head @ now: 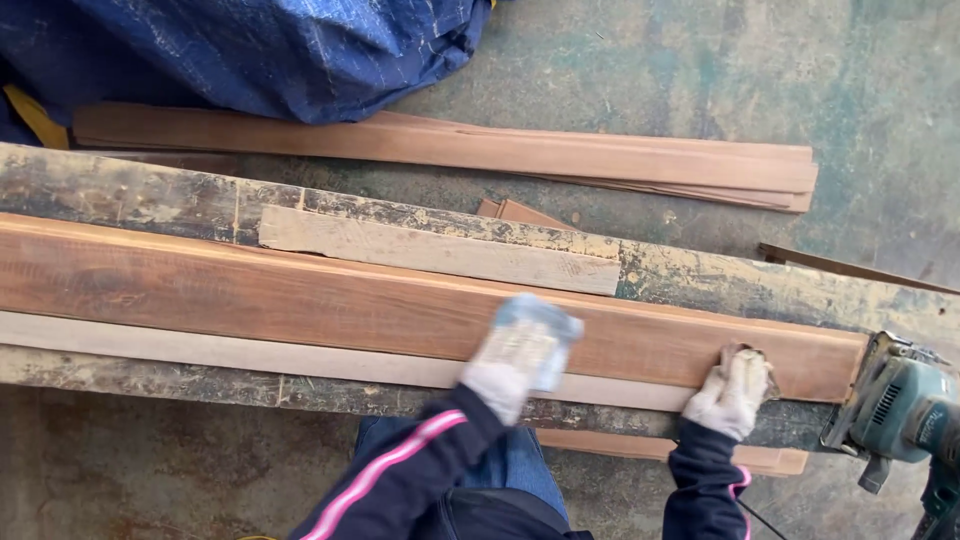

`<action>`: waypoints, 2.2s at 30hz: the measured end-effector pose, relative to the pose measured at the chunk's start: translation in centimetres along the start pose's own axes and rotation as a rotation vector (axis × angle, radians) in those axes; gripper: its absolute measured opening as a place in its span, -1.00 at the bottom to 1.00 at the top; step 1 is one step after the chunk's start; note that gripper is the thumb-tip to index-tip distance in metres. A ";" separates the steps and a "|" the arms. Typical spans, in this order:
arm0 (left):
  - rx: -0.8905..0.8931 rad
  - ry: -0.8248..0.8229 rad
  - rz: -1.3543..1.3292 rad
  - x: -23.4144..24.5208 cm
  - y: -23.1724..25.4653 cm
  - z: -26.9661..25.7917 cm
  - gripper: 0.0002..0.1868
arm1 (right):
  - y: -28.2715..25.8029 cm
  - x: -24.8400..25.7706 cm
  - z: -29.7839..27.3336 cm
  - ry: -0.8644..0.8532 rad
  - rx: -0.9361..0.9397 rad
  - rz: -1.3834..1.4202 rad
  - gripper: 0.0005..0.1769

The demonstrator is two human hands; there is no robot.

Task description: Sanding wooden boards using an electric orbital sander and manual sandpaper on a workbench.

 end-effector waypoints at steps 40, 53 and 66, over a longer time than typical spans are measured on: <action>0.372 0.189 0.322 11.9 -18.7 -8.1 -0.29 | -17.5 -0.5 -0.1 -0.087 0.433 0.535 -0.45; 0.263 0.130 0.369 9.4 -14.8 -6.5 -0.30 | -22.2 0.6 2.2 -0.041 0.401 0.493 -0.47; -0.314 -0.221 -0.030 -12.2 18.0 4.7 -0.36 | 8.7 1.1 0.5 0.033 -0.104 0.160 -0.57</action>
Point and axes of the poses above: each hand's wrist, its own z-axis towards the middle knuckle, its own x-axis out of the back of the hand, y = z × x, the point moved 7 cm from there along z, towards the middle knuckle, and after that the axes turned 11 degrees about x, right-handed, at the moved point
